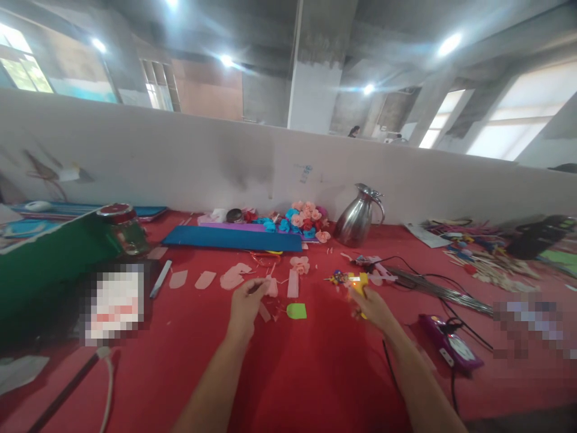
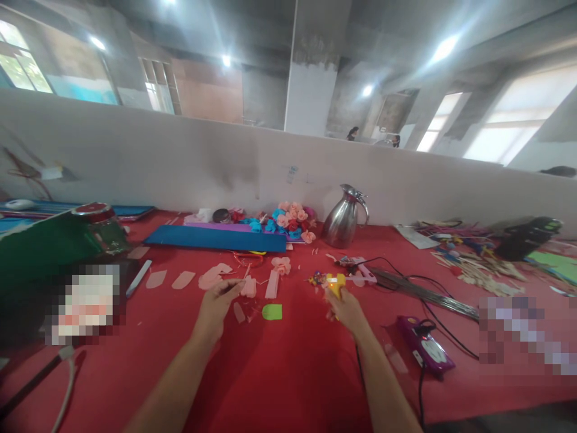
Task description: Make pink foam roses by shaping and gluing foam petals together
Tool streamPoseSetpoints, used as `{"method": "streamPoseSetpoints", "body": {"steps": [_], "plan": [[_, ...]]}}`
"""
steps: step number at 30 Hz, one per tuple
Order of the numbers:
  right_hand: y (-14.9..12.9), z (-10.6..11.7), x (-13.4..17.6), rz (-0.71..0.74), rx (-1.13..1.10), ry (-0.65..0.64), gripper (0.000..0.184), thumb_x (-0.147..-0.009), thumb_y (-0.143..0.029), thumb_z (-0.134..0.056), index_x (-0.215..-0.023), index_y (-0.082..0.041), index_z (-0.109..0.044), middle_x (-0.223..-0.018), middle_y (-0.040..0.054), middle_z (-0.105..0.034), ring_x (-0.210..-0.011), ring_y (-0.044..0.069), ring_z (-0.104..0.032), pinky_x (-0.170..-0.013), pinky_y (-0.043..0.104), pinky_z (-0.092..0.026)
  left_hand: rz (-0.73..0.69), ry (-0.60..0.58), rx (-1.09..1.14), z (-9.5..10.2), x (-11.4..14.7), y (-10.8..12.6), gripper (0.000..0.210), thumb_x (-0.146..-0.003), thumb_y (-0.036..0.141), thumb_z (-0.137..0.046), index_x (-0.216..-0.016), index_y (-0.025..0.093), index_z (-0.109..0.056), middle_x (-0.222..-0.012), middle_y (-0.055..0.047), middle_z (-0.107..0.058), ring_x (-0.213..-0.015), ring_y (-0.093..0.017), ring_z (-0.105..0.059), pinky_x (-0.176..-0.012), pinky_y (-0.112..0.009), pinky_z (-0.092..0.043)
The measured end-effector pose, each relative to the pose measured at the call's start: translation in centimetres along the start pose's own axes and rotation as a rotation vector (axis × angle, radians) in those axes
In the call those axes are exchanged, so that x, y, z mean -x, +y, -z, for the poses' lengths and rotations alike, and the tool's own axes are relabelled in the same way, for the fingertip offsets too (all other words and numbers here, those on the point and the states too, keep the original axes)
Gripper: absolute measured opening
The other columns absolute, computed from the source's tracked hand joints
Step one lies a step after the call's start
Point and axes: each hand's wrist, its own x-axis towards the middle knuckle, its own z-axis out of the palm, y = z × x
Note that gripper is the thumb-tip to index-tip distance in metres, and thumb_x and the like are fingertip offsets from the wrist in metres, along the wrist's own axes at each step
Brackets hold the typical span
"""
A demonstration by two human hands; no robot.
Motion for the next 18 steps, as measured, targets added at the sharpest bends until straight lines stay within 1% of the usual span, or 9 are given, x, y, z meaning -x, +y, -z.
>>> {"method": "streamPoseSetpoints", "body": {"steps": [2,5,7,9,10,12,14,15,18], "plan": [[0.9,1.4,-1.0,-0.027,0.301,0.061,0.027,-0.085,-0.042,-0.041,-0.079,-0.018,-0.051,-0.057,0.0009,-0.059,-0.05,0.015,-0.06,-0.051,0.024,-0.042,0.0,0.015,0.075,0.2,-0.2,0.3,0.027,-0.054,0.036,-0.075,-0.071,0.016,-0.07,-0.068,-0.004,-0.066,-0.065,-0.016,-0.057,-0.061,-0.025,-0.044],[1.0,2.5,-1.2,0.068,0.7,0.241,0.023,-0.084,-0.035,-0.046,-0.085,-0.016,-0.058,-0.078,0.011,-0.066,-0.075,0.021,-0.064,-0.065,0.028,-0.043,0.029,0.029,0.137,0.5,-0.5,0.5,0.027,-0.052,0.035,-0.077,-0.07,0.015,-0.069,-0.065,-0.001,-0.062,-0.062,-0.012,-0.053,-0.06,-0.024,-0.042],[0.1,2.1,-0.4,0.172,0.835,0.376,0.022,-0.082,-0.032,-0.05,-0.089,-0.015,-0.061,-0.096,0.017,-0.064,-0.092,0.026,-0.059,-0.074,0.034,-0.042,0.037,0.067,0.177,0.8,-0.8,0.4,0.028,-0.05,0.033,-0.078,-0.069,0.016,-0.068,-0.068,0.0,-0.061,-0.064,-0.012,-0.052,-0.061,-0.023,-0.041],[-1.4,0.5,0.6,0.319,0.855,0.43,0.022,-0.082,-0.031,-0.051,-0.093,-0.015,-0.062,-0.103,0.0181,-0.061,-0.1,0.029,-0.054,-0.081,0.039,-0.039,0.012,0.128,0.22,1.1,-1.2,0.1,0.028,-0.05,0.033,-0.078,-0.07,0.017,-0.067,-0.072,0.0,-0.062,-0.07,-0.013,-0.053,-0.065,-0.023,-0.041],[-2.2,-0.6,1.2,0.406,0.813,0.398,0.022,-0.083,-0.03,-0.05,-0.095,-0.015,-0.062,-0.102,0.0166,-0.061,-0.101,0.028,-0.053,-0.084,0.04,-0.038,-0.009,0.159,0.231,1.3,-1.4,0.0,0.027,-0.051,0.033,-0.078,-0.071,0.017,-0.066,-0.074,0.0,-0.062,-0.073,-0.014,-0.054,-0.067,-0.024,-0.041],[-4.1,-3.2,2.2,0.566,0.673,0.201,0.019,-0.083,-0.026,-0.05,-0.093,-0.016,-0.063,-0.096,0.011,-0.064,-0.095,0.023,-0.055,-0.087,0.037,-0.036,-0.06,0.207,0.225,1.7,-1.8,-0.3,0.025,-0.055,0.032,-0.076,-0.073,0.018,-0.066,-0.078,-0.001,-0.062,-0.079,-0.015,-0.055,-0.073,-0.025,-0.041],[-5.9,-6.1,3.0,0.647,0.554,-0.019,0.016,-0.083,-0.023,-0.05,-0.086,-0.019,-0.066,-0.091,0.0062,-0.066,-0.089,0.02,-0.056,-0.087,0.033,-0.036,-0.099,0.234,0.21,2.0,-2.1,-0.6,0.024,-0.058,0.032,-0.074,-0.075,0.018,-0.065,-0.08,-0.001,-0.063,-0.081,-0.015,-0.056,-0.076,-0.026,-0.041],[-6.7,-7.4,3.3,0.662,0.534,-0.088,0.016,-0.083,-0.022,-0.052,-0.084,-0.019,-0.067,-0.088,0.0052,-0.067,-0.088,0.019,-0.056,-0.085,0.032,-0.036,-0.113,0.24,0.207,2.1,-2.3,-0.6,0.024,-0.058,0.032,-0.074,-0.076,0.018,-0.065,-0.08,-0.002,-0.063,-0.081,-0.015,-0.056,-0.076,-0.026,-0.041],[-8.7,-10.6,3.9,0.702,0.565,-0.166,0.014,-0.08,-0.021,-0.056,-0.084,-0.02,-0.069,-0.088,0.0057,-0.067,-0.087,0.019,-0.055,-0.084,0.031,-0.034,-0.124,0.235,0.21,2.4,-2.5,-0.7,0.025,-0.059,0.034,-0.073,-0.074,0.016,-0.065,-0.074,-0.001,-0.062,-0.072,-0.013,-0.054,-0.069,-0.024,-0.041]]}}
